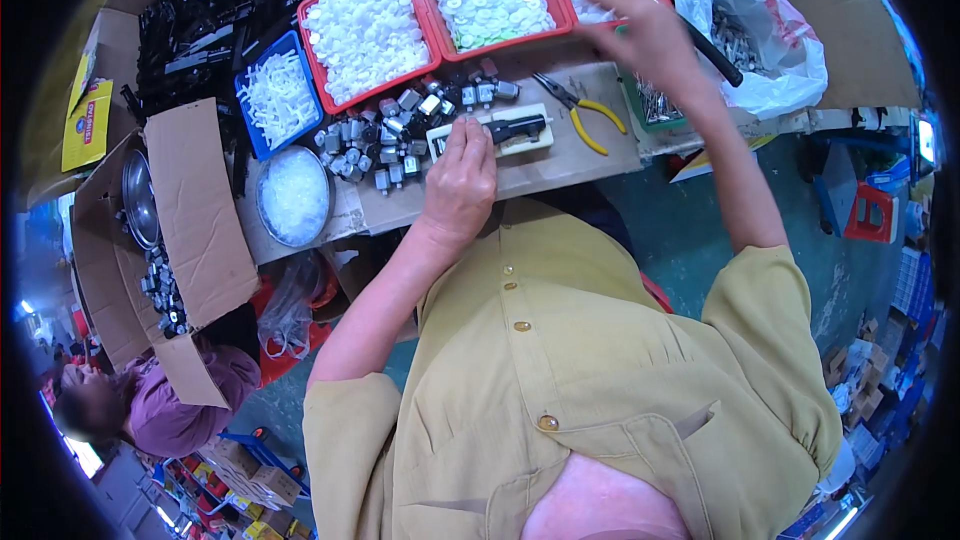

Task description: The person assembles small metal lock cylinders at a workbench. They pick up metal cylinders and white plastic inserts, place them into a wooden jig, and use pliers to press the components together. The person repeatedly handles the parts and tools, moving the assembled units aside after each cycle.

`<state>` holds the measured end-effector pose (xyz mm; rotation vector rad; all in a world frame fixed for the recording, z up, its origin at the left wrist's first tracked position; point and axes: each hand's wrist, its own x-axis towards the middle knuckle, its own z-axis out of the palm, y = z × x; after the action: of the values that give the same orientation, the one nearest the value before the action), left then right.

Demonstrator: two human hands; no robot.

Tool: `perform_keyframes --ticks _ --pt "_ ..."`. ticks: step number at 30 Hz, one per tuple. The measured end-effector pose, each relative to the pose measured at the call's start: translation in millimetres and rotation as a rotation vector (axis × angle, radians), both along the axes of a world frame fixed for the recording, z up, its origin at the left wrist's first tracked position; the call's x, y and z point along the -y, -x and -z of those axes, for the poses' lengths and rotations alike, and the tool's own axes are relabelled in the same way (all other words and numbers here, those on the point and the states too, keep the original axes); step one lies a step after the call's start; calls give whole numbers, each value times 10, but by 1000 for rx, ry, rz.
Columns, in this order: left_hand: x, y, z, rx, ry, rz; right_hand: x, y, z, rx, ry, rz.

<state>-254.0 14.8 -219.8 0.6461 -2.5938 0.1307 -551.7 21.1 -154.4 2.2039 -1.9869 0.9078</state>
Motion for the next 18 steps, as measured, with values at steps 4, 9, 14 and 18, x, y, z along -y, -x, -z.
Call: perform_keyframes --ticks 4,9,14,18 --pt "-9 13 -25 14 3 17 -39 777 203 -392 -127 275" --pt "-7 15 -26 1 28 15 8 760 188 -266 -169 304" --pt "-1 -6 5 -7 39 7 -387 243 -189 8 -64 162" --pt "17 11 21 -18 45 16 -791 -385 -64 110 -177 -37"
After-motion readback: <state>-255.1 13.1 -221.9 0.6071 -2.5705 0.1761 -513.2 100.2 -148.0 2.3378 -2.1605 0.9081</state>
